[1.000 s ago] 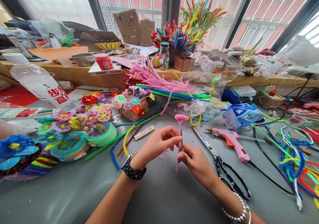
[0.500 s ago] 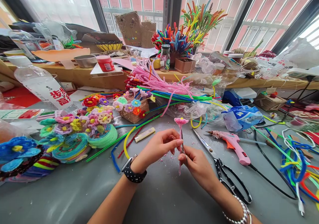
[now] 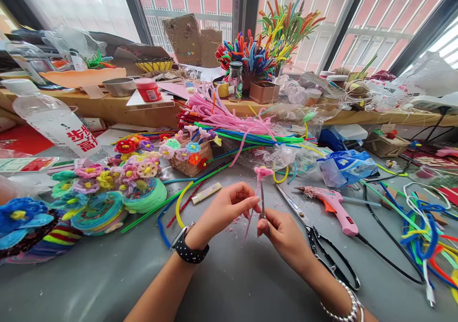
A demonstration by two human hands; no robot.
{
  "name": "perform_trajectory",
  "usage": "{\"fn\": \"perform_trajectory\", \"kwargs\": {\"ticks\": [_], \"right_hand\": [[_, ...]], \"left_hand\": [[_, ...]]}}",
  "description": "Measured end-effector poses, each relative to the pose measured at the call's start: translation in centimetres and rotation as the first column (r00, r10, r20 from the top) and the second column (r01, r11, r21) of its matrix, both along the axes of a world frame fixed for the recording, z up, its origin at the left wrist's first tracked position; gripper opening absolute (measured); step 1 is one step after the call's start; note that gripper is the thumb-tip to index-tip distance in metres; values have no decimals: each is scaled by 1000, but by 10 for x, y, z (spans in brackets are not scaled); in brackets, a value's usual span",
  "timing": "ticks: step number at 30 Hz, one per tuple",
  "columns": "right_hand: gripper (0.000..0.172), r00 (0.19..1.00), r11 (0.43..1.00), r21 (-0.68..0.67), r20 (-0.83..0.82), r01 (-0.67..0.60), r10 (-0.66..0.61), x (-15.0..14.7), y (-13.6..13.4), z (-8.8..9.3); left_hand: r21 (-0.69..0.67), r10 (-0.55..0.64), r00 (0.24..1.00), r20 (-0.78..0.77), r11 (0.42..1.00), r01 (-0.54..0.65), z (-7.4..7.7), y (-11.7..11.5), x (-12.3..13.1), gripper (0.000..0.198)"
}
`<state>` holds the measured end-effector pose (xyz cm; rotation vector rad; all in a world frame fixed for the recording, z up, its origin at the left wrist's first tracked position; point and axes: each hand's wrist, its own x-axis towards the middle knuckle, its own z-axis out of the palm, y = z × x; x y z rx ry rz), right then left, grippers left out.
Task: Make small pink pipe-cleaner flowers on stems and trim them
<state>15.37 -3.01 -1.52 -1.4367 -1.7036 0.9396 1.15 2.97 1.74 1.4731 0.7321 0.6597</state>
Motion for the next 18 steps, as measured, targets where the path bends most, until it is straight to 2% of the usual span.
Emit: {"fn": "perform_trajectory", "kwargs": {"ticks": [6, 10, 14, 18], "right_hand": [[64, 996, 994, -56, -27, -91, 90, -3, -1, 6], [63, 995, 993, -65, -4, -97, 97, -3, -3, 7], [62, 997, 995, -57, 17, -78, 79, -3, -3, 5], [57, 999, 1000, -21, 41, 2, -2, -3, -2, 4]], "left_hand": [[-17, 28, 999, 46, 999, -27, 3, -1, 2, 17], [-32, 14, 999, 34, 999, -13, 3, -1, 2, 18], [-39, -7, 1000, 14, 999, 7, 3, -1, 2, 19], [-42, -10, 1000, 8, 999, 10, 3, -1, 1, 19]]}}
